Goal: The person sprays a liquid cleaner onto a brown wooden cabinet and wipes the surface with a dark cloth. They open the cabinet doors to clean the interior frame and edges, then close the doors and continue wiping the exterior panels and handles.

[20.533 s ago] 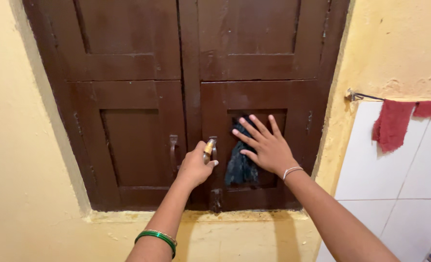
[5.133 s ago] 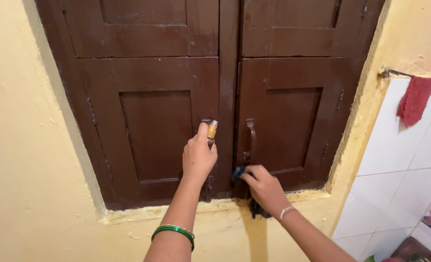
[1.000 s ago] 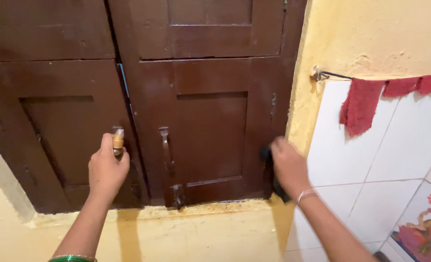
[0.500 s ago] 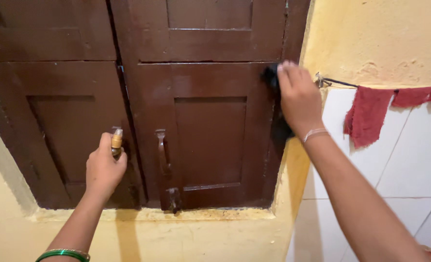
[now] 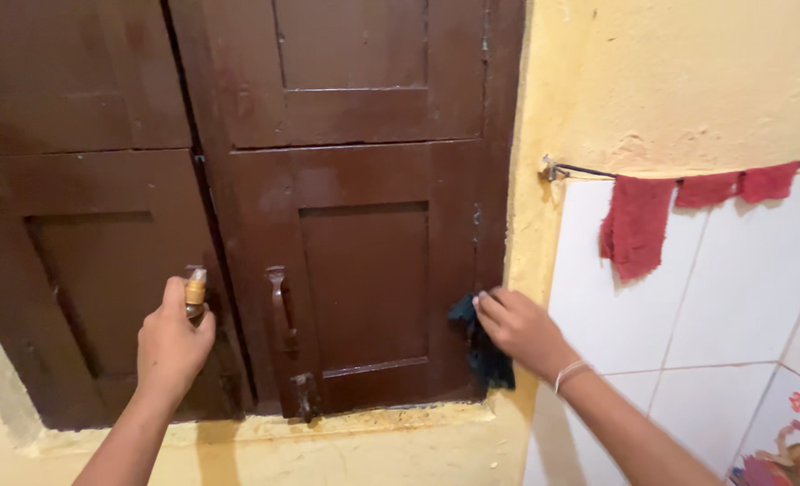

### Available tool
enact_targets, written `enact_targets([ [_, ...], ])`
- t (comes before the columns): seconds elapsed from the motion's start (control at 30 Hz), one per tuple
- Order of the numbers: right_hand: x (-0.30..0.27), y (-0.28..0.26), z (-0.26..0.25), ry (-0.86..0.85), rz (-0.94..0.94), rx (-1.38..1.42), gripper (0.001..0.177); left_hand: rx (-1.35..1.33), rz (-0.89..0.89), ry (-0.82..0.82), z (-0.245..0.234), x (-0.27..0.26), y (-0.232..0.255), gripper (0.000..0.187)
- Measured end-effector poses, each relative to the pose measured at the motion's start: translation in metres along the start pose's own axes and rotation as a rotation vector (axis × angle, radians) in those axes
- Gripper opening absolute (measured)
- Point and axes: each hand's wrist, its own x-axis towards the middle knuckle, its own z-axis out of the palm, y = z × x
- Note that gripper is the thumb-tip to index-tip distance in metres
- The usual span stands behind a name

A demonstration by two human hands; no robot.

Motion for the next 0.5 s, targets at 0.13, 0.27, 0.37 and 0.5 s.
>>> enact_targets([
  [0.13, 0.043, 0.075, -0.017, 0.086, -0.041, -0.132, 0.033, -0.010, -0.047, -0.040, 0.000, 0.000, 0.000, 0.032],
  [0.27, 0.128, 0.150, -0.057, 0.253, 0.151, -0.207, 0.027, -0.021, 0.032, 0.006, 0.002, -0.001, -0.003, 0.033],
  [0.37, 0.178, 0.172, -0.079, 0.277, 0.189, -0.294, 0.017, -0.027, 0.066, 0.034, 0.001, 0.001, -0.004, 0.035],
  [0.5, 0.184, 0.154, -0.074, 0.314, 0.188, -0.401, 0.008, -0.027, 0.006, -0.020, 0.004, -0.001, -0.004, 0.034],
])
